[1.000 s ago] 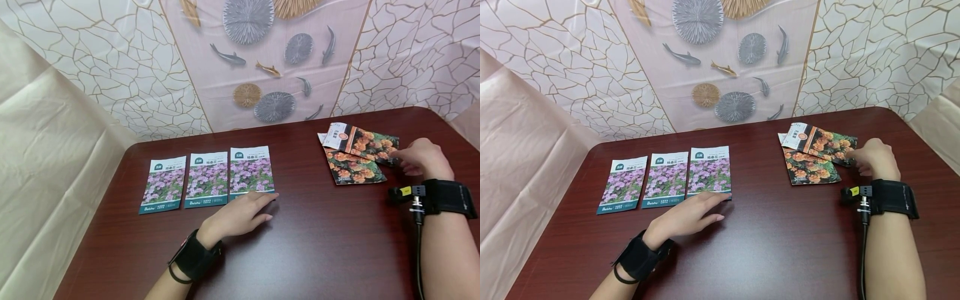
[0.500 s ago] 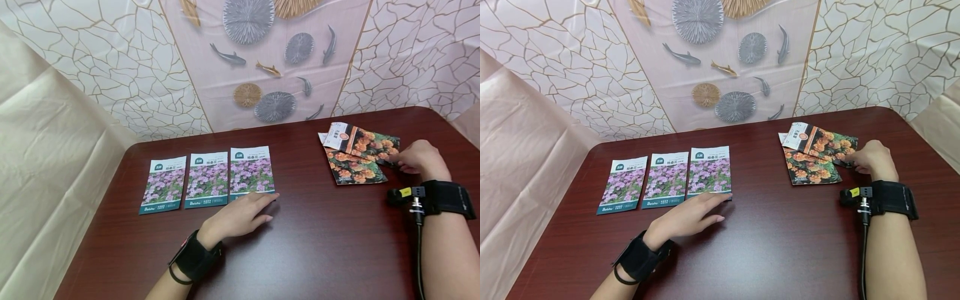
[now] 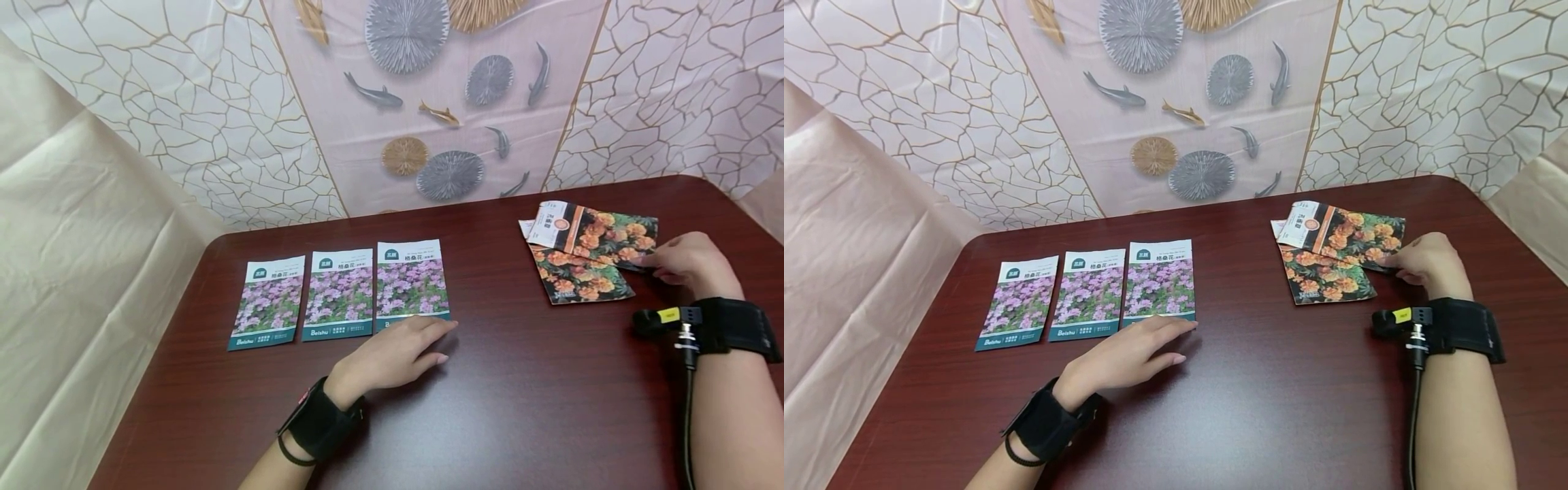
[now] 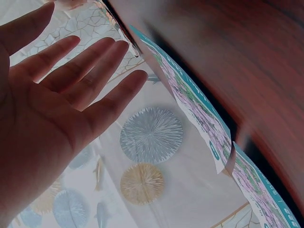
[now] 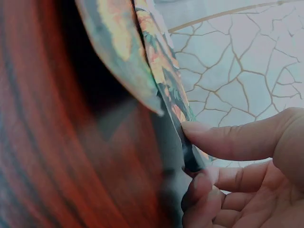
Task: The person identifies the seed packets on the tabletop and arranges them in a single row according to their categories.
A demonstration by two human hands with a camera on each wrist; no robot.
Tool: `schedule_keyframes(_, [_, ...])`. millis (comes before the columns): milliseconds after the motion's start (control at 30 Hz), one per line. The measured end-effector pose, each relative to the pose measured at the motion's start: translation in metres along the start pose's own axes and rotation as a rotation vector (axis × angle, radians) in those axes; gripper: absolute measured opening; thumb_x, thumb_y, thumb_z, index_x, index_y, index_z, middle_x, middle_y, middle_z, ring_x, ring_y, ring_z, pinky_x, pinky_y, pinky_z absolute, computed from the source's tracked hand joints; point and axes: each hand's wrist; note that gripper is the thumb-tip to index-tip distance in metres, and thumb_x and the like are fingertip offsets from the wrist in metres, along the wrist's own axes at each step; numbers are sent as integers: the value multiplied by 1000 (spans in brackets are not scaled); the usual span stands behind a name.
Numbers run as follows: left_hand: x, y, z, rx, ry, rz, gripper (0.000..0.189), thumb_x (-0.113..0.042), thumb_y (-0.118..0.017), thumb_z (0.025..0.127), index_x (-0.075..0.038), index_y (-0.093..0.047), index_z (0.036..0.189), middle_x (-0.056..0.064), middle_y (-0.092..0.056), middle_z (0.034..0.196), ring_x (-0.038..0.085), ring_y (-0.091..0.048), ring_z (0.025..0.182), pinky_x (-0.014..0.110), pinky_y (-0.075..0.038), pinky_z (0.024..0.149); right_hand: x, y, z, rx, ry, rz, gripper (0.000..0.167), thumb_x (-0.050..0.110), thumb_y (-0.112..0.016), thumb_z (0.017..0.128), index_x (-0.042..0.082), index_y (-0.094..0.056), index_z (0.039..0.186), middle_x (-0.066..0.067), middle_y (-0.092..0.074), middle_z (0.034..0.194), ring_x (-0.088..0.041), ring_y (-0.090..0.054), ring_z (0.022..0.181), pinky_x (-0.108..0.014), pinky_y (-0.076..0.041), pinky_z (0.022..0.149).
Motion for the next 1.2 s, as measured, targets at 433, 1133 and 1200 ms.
schedule_keyframes(433, [-6,0,5,-22,-11,3,46,-28,-50,95,-10,-41,137,7,-49,132,16,-43,122,28,-35,100,1,12,-10,119,89,240,27,3,-44,90,15,-61,74,4,-59,68,-11,-60,61,-31,-52,58])
schedule_keyframes(1133, [-28,-7,77,-149,124,-644,31,-23,-52,95,-6,-59,120,0,-65,103,-1,-57,91,15,-45,79,40,22,-40,151,348,209,23,1,-42,95,13,-56,82,10,-55,79,-13,-63,67,-30,-52,60])
schedule_keyframes(1200, [-29,-8,80,-153,146,-772,31,-20,-52,95,-5,-58,121,4,-66,105,2,-59,92,19,-47,78,49,17,-45,176,378,213,20,1,-42,95,9,-55,83,7,-55,80,-13,-63,69,-31,-53,62])
Point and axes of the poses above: each hand's wrist, its own z-axis towards the middle knuckle, its own y-axis out of the back of the hand, x = y × z
